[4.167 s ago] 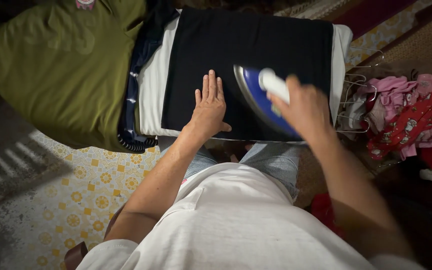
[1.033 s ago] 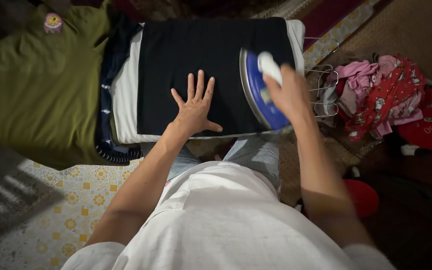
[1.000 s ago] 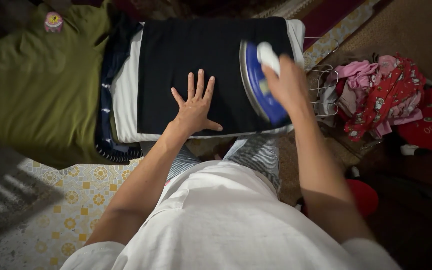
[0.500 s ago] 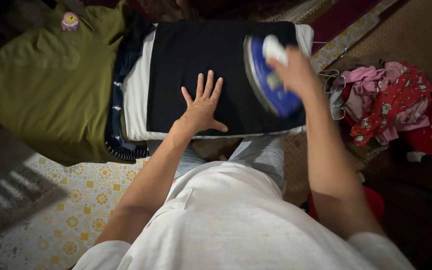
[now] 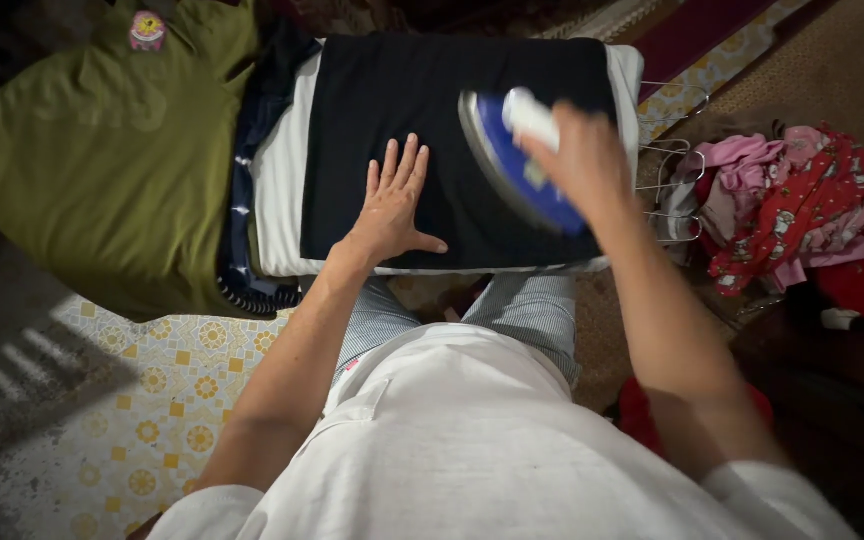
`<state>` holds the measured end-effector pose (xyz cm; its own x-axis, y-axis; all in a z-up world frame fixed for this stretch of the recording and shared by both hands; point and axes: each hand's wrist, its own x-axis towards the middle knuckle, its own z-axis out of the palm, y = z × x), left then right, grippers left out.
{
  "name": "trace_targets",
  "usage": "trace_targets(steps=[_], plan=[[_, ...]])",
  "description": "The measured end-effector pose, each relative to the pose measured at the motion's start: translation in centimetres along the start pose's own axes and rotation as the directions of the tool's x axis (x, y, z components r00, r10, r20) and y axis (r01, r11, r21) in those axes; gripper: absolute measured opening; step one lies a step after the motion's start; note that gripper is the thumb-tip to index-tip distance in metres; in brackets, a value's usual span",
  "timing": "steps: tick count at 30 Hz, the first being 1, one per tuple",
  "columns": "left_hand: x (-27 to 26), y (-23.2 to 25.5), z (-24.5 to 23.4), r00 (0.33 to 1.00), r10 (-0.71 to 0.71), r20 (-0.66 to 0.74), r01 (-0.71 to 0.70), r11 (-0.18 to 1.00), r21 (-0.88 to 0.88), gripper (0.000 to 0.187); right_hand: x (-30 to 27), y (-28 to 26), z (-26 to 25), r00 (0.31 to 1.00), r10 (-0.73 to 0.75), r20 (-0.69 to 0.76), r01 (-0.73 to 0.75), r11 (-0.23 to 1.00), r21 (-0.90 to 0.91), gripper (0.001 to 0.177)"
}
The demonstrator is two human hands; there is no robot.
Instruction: The person irons a green t-shirt on a small ironing board placed between their legs while seated. They smooth the fabric with one hand and move the iron with the other, then switch to a black t-shirt and continue ironing.
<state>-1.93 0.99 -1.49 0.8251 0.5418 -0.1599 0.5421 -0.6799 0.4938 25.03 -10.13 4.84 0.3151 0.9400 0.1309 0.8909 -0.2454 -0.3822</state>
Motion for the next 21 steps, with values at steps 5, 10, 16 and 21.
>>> trace_targets(steps=[5,10,16,21], plan=[[-1.0,-0.2,0.4,0.998,0.019,-0.067,-0.019,1.000,0.002,0.150,9.1,3.6,1.4,0.982,0.023,-0.186,-0.011,0.998,0.064,0.045],[-2.7,-0.4,-0.4,0.991,-0.037,-0.132,0.021,0.993,-0.114,0.142,9.7,1.8,-0.7,0.959,0.177,0.224,-0.253,0.889,0.381,0.036],[-4.5,-2.0,-3.1,0.869,-0.209,-0.449,-0.114,0.799,-0.591,0.063,-1.6,-6.1,-1.0,0.924,-0.159,0.348,0.032,0.938,0.344,0.039],[-1.8,-2.9,-5.0,0.734,-0.415,-0.538,0.026,0.809,-0.588,0.031,-3.6,-11.3,-0.3,0.904,-0.195,0.379,0.182,0.981,0.070,0.053]])
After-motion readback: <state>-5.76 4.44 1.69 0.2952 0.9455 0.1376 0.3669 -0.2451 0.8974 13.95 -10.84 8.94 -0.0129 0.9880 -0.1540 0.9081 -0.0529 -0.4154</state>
